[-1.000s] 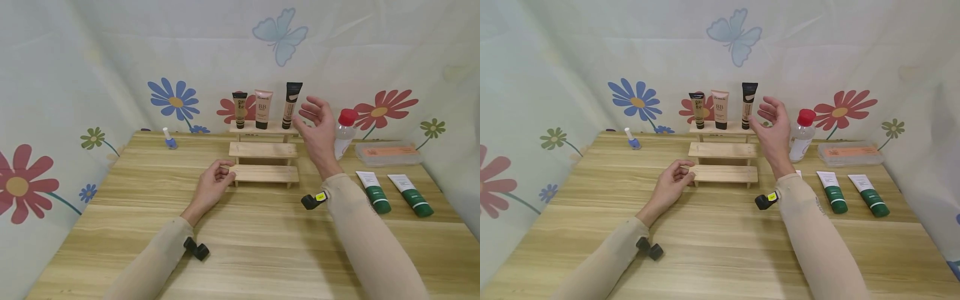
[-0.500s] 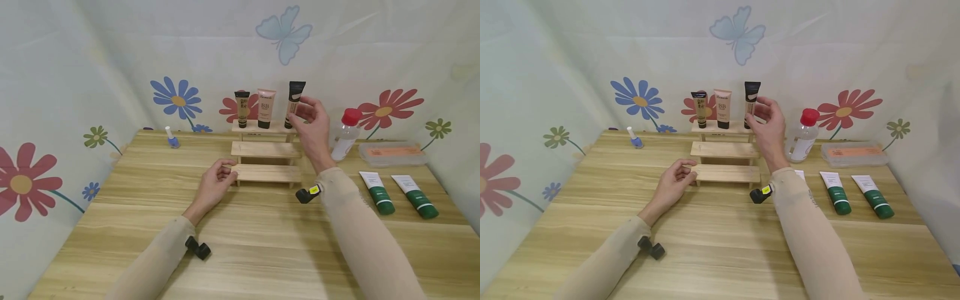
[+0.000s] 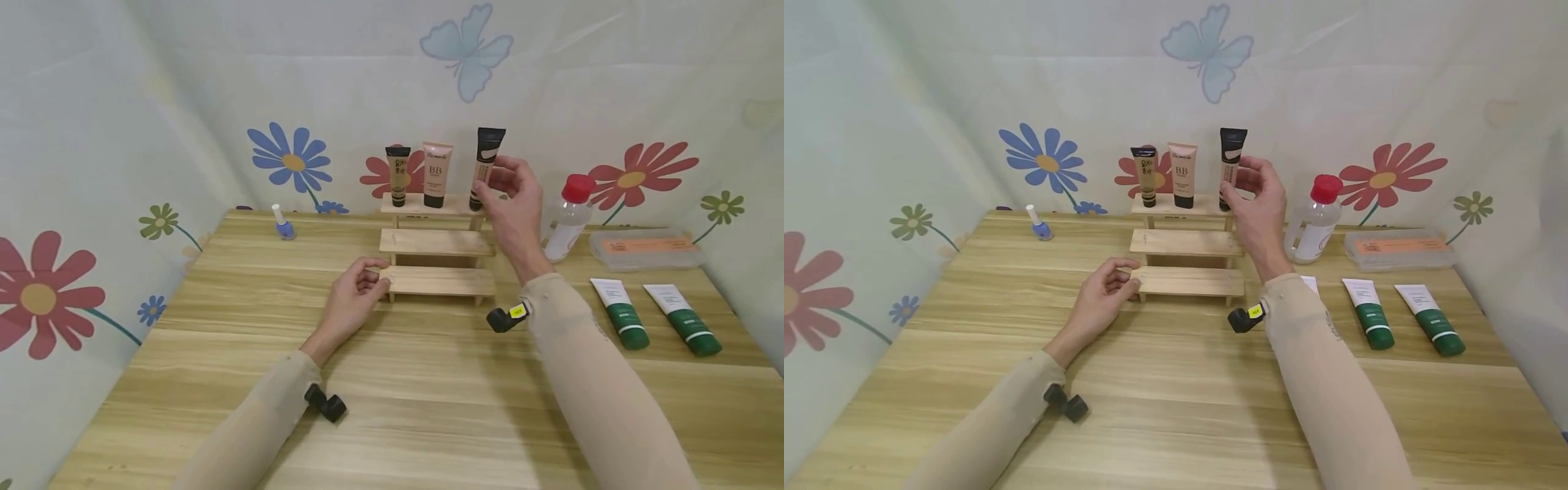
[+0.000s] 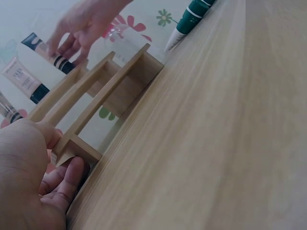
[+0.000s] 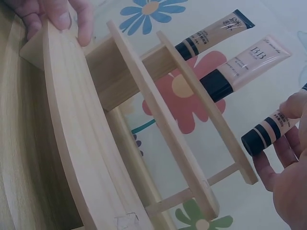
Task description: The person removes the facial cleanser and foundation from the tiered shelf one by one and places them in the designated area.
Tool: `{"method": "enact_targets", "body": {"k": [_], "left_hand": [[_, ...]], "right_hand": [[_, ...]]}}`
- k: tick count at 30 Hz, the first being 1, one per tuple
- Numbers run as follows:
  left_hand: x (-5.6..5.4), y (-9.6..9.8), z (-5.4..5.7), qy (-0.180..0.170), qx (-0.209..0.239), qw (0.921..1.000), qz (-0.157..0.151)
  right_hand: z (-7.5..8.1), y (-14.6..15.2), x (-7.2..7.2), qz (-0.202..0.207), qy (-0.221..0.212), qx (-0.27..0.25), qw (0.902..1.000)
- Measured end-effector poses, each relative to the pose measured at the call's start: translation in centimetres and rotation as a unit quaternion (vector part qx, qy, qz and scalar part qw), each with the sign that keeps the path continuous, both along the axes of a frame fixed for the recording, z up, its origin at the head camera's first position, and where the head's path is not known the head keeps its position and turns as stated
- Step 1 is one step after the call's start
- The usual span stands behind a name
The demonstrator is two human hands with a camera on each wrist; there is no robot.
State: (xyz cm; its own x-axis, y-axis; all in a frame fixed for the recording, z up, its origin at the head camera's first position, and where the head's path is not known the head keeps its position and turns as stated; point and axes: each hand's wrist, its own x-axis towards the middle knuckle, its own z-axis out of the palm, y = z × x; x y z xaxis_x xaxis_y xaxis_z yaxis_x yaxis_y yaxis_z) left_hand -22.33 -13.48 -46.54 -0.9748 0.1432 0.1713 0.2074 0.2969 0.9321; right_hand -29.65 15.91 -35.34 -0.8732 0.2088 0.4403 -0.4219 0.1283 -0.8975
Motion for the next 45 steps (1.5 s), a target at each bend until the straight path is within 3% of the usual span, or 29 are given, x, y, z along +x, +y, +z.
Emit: {"method": "enact_targets", "body": {"k": [9,22,32,40,45], "left_hand": [[0.0,-0.1,-0.2,0.0,0.003,1.0,0.001],[0.0,0.0,-0.1,-0.003,-0.004,1.0,0.005],[0.0,0.0,-0.1,0.003,-0.008,1.0,0.005],[0.1,0.0,0.0,-0.001,-0.005,1.0,0.002],[0.0,0.0,0.0,-0.002,-0.005,1.0,0.003]], "right_hand": [[1.1,0.7,1.9,-0.012,0.026,-0.007,0.9996],[1.6,2.6,6.3,-0.033,0.06,0.0,0.9976],[1.5,5.1,9.9,-0.046,0.016,0.03,0.9984],[0.8,6.9,11.2,-0.069,0.008,0.031,0.9971],[0.7,8.2,11.8,-0.109,-0.011,0.064,0.992]]}}
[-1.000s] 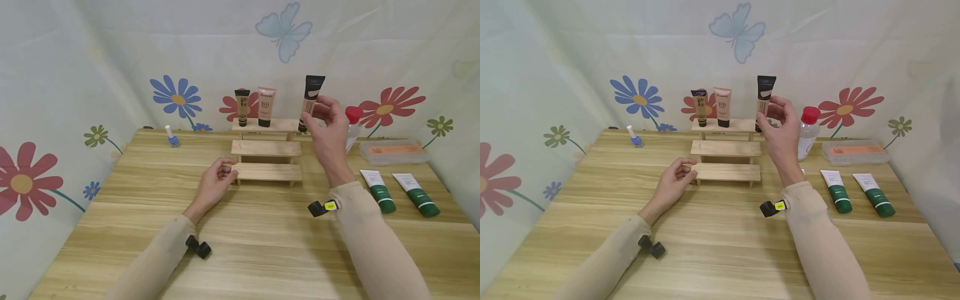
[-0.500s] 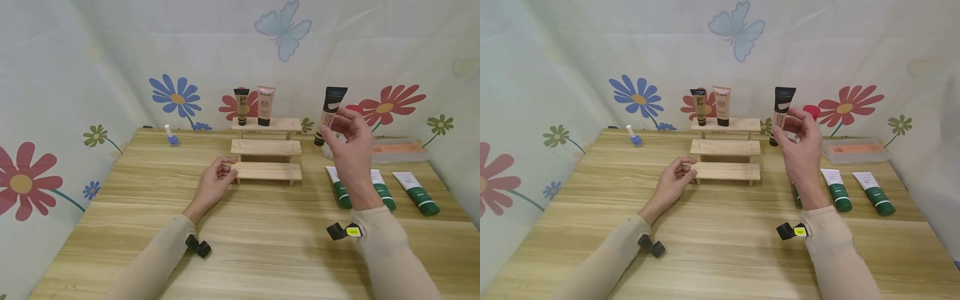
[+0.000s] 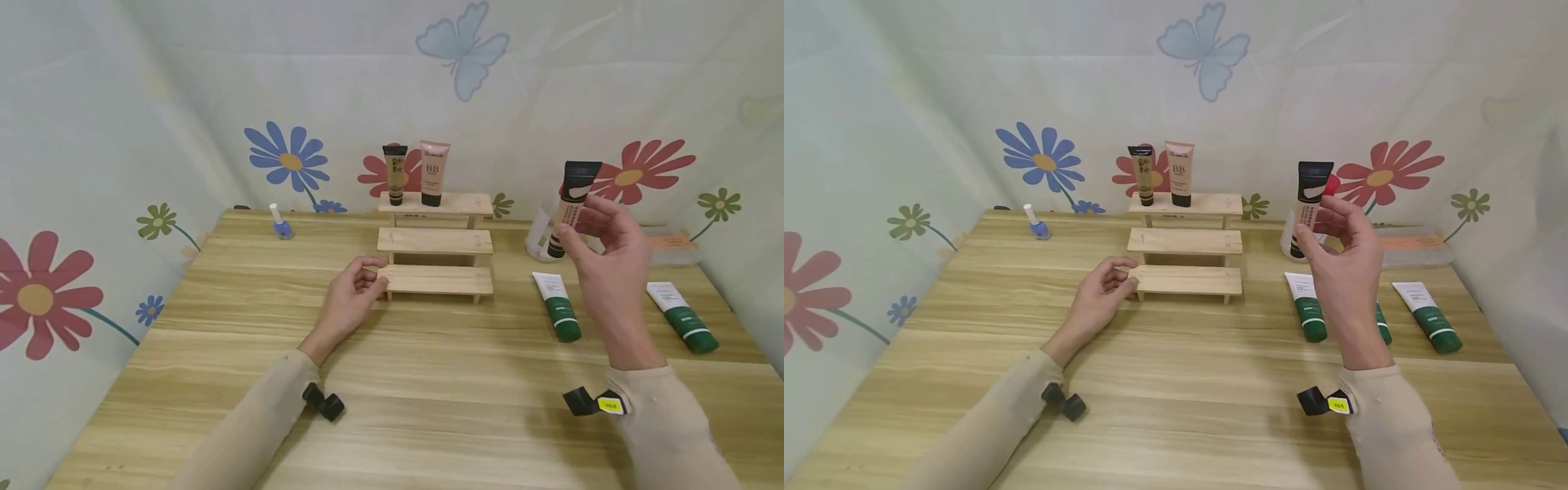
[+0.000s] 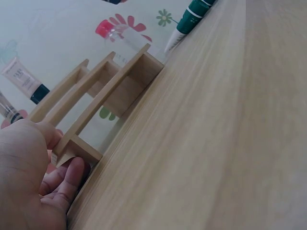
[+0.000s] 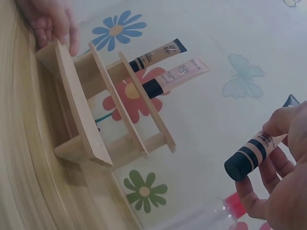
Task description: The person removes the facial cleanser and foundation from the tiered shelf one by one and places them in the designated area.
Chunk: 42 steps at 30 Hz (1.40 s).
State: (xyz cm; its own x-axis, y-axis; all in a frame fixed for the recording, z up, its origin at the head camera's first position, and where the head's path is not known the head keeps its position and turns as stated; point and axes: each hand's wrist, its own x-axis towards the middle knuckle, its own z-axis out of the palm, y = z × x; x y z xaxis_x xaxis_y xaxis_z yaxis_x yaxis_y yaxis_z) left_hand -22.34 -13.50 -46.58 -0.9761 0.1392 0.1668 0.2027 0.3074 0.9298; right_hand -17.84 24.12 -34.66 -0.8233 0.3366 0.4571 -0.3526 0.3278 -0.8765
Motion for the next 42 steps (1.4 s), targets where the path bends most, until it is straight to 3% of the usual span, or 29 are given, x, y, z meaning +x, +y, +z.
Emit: {"method": "enact_targets", "body": {"k": [5,12,19,31,42], "left_hand": [[0.0,0.1,0.0,0.0,-0.001,1.0,-0.001],[0.0,0.2,-0.1,-0.003,-0.006,1.0,0.003],[-0.2,0.3,0.2,0.0,-0.003,1.0,0.003],[-0.2,0.0,-0.1,0.003,-0.005,1.0,0.004],[-0.1,0.1,0.0,-0.001,-0.004,1.0,0.003]], "right_hand": [[0.3,1.4,1.1,-0.03,-0.028,0.01,0.9991],[0.4,3.8,2.5,-0.057,-0.022,0.007,0.9981],[-0.1,6.5,4.2,-0.114,-0.026,0.029,0.9927],[-4.0,10.7,7.7,-0.165,-0.048,0.032,0.9845],[-7.3,13.3,10.9,-0.236,-0.149,0.001,0.9603]]}}
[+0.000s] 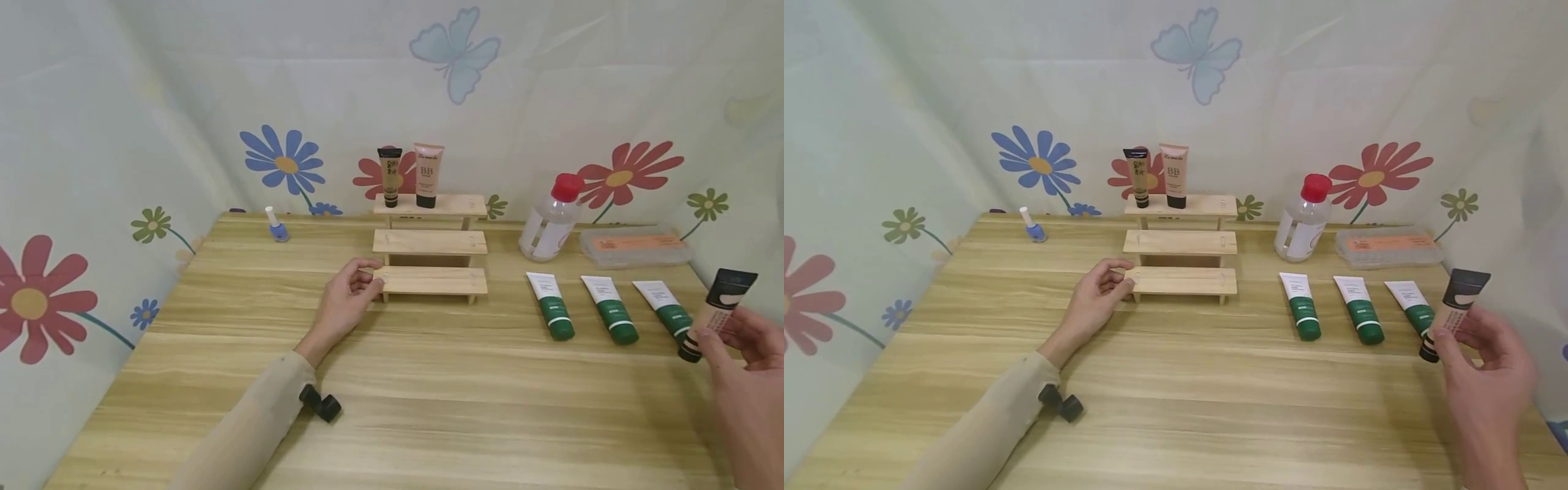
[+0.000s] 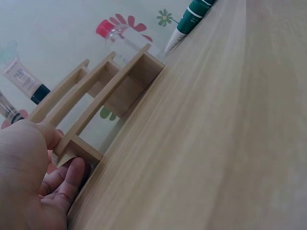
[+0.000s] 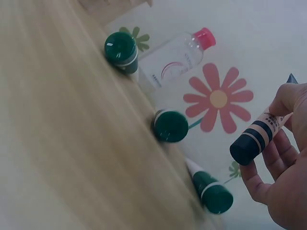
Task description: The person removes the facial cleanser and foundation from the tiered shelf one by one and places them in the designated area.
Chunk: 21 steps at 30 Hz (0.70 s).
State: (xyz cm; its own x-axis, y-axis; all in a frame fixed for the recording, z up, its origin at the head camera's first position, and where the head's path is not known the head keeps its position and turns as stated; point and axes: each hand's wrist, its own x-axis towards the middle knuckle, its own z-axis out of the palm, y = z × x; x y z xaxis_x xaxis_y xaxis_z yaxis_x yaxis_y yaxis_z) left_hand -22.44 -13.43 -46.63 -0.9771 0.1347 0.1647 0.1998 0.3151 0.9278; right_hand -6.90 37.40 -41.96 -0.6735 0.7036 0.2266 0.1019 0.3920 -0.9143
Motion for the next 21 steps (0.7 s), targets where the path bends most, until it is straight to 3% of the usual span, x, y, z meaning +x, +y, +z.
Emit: {"method": "enact_targets", "body": {"k": [10,17,21], "left_hand": [[0.1,0.0,0.1,-0.002,0.006,1.0,-0.002],[0.1,0.0,0.1,-0.002,0.011,0.9999,-0.005],[0.1,0.0,0.1,-0.003,0.01,0.9999,-0.006]], "right_hand": [[-2.6,0.7,2.1,-0.004,-0.068,0.026,0.9973],[-3.5,1.2,3.4,-0.011,-0.074,0.049,0.9959],[-3.8,1.5,4.1,-0.026,-0.088,0.028,0.9954]]}}
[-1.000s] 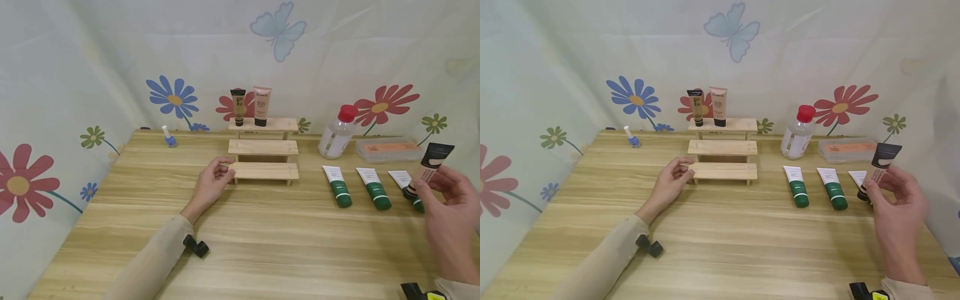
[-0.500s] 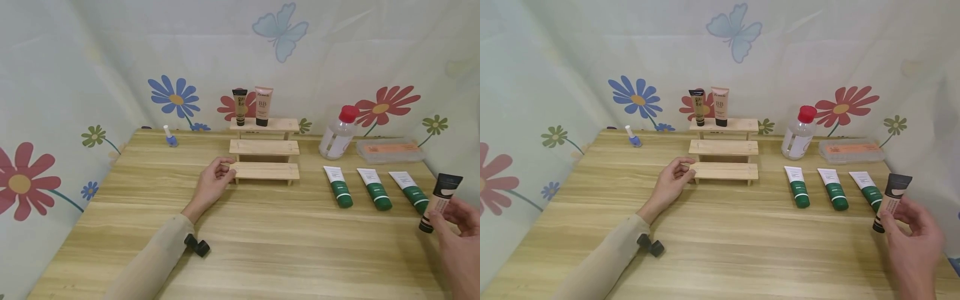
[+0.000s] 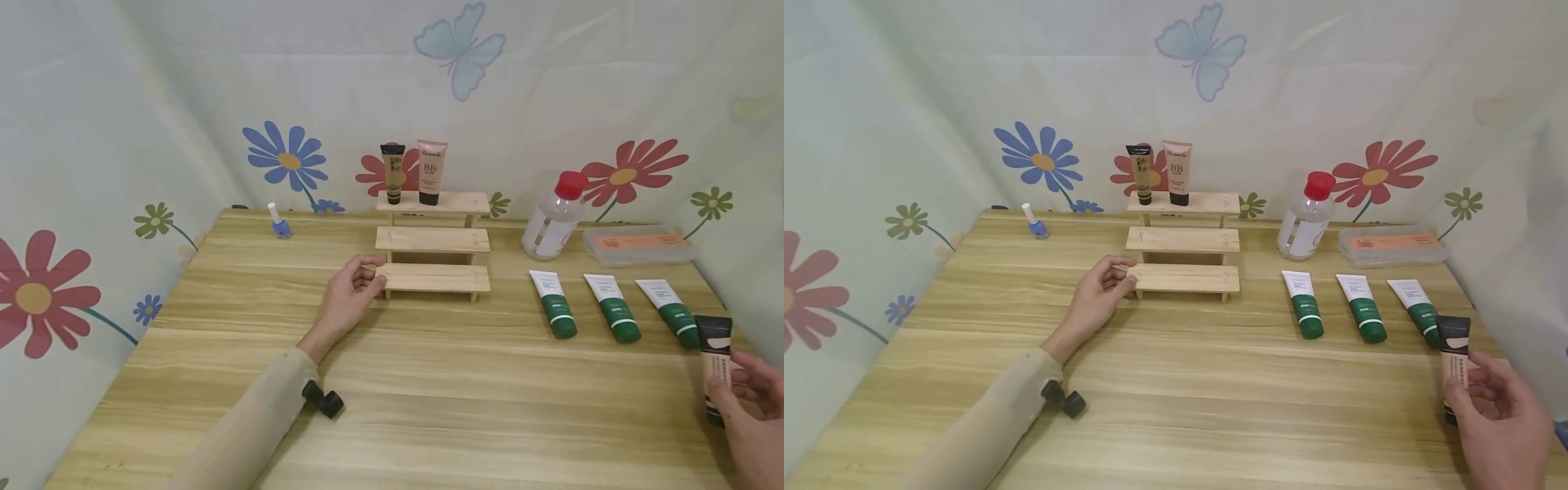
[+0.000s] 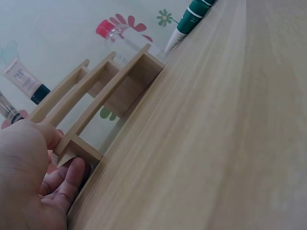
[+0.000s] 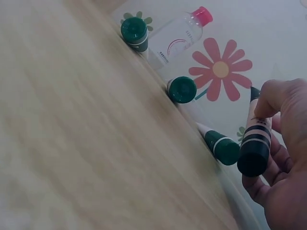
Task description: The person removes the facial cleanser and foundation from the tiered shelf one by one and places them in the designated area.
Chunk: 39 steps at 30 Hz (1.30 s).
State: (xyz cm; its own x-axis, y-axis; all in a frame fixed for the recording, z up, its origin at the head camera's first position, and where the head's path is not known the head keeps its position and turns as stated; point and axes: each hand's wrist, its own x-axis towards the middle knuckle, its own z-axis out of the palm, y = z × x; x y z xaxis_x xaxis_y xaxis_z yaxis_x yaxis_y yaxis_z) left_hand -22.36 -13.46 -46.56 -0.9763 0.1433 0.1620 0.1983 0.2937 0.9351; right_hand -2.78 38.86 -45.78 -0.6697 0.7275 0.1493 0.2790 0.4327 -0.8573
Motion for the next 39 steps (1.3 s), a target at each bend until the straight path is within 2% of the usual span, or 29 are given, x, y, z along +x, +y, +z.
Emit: {"method": "enact_targets", "body": {"k": [5,8,12,21,29,39], "left_hand": [[-0.1,0.1,-0.1,0.0,0.0,1.0,-0.001],[-0.1,0.1,0.0,-0.001,0.0,1.0,-0.001],[0.0,0.0,0.1,-0.002,0.0,1.0,0.002],[0.0,0.1,0.0,-0.001,0.005,1.0,-0.002],[0.0,0.1,0.0,-0.001,0.007,1.0,-0.003],[0.1,0.1,0.2,-0.003,0.009,0.9999,-0.003]], "right_hand": [[-0.2,0.2,0.7,-0.001,-0.01,-0.009,0.9999],[-0.2,0.5,0.9,0.011,-0.014,-0.029,0.9994],[-0.4,0.9,0.9,0.042,-0.03,-0.028,0.9983],[-1.4,1.7,1.0,0.079,-0.054,0.058,0.9937],[-1.0,1.3,0.9,0.086,-0.082,0.084,0.9893],[-0.7,1.0,0.7,0.028,-0.131,0.067,0.9887]]}}
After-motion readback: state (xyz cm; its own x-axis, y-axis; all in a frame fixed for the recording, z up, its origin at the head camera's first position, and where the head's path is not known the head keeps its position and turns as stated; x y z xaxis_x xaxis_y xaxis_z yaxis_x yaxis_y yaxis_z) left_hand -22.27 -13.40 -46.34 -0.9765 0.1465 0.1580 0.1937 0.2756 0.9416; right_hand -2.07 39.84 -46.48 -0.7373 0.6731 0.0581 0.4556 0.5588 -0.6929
